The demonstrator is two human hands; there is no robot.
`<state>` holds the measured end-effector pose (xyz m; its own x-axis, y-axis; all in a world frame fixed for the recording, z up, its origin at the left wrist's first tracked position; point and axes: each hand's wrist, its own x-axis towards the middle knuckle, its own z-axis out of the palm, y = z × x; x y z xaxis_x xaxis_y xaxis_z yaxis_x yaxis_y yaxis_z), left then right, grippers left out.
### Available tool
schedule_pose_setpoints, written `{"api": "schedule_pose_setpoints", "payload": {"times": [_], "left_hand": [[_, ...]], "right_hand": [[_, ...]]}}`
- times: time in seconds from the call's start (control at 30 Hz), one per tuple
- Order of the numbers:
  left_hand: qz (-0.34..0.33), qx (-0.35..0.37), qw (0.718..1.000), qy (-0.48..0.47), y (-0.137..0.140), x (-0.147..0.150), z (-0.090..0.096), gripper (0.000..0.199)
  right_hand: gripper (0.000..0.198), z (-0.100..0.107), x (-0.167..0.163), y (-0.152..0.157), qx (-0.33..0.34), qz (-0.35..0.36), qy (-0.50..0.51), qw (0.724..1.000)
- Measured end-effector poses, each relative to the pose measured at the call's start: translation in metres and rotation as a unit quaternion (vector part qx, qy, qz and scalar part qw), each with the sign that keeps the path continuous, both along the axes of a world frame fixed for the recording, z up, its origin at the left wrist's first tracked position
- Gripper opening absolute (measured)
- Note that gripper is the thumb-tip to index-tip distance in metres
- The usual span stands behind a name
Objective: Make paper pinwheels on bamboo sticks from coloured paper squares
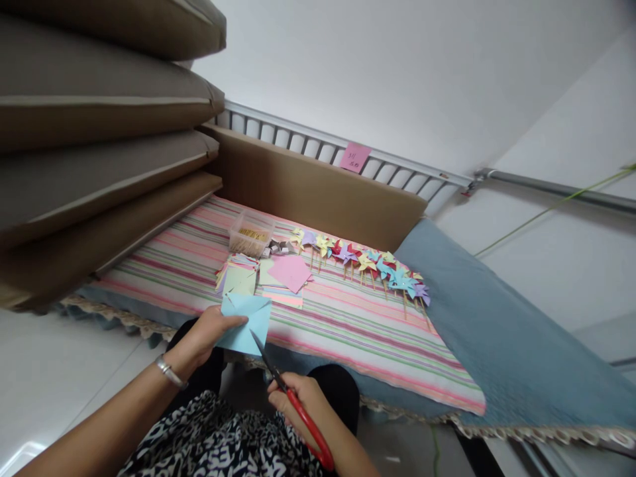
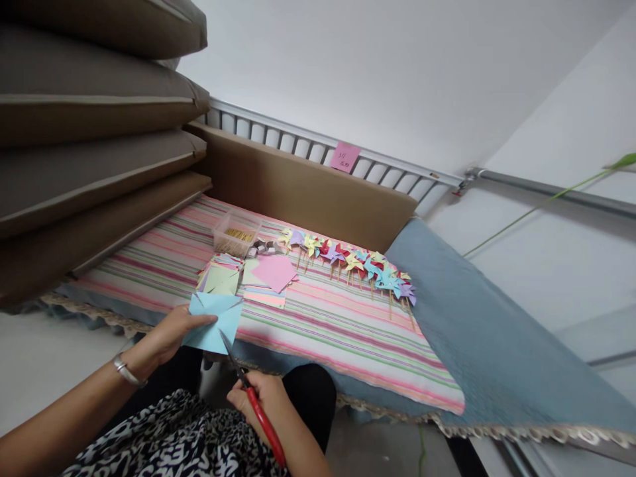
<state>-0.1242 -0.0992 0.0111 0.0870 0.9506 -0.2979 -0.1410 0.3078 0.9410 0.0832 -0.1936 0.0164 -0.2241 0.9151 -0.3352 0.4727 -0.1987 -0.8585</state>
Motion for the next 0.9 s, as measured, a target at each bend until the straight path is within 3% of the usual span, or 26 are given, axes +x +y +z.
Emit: {"api": "schedule_pose_setpoints", "payload": {"times": [0.47, 0.63, 0.8, 0.9], "left_hand": [[-0.006, -0.003, 1.000, 0.002, 0.000, 0.002, -0.005, 0.035], [0.000, -0.003, 1.000, 0.008, 0.003, 0.002, -0.006, 0.035], [0.016, -0.011, 1.000, 0.014, 0.011, -0.008, 0.002, 0.036], [-0.004, -0.020, 1.000, 0.018, 0.013, -0.013, 0.007, 0.036]], "right_hand": [[0.018, -0.006, 0.001, -0.002, 0.009, -0.002, 0.002, 1.000], [0.010, -0.008, 0.006, 0.000, 0.070, 0.031, -0.023, 0.997], [0.028, -0.013, 0.028, -0.004, 0.062, 0.114, -0.014, 0.991], [0.026, -0.021, 0.045, 0.000, 0.118, 0.074, -0.025, 0.990]]}}
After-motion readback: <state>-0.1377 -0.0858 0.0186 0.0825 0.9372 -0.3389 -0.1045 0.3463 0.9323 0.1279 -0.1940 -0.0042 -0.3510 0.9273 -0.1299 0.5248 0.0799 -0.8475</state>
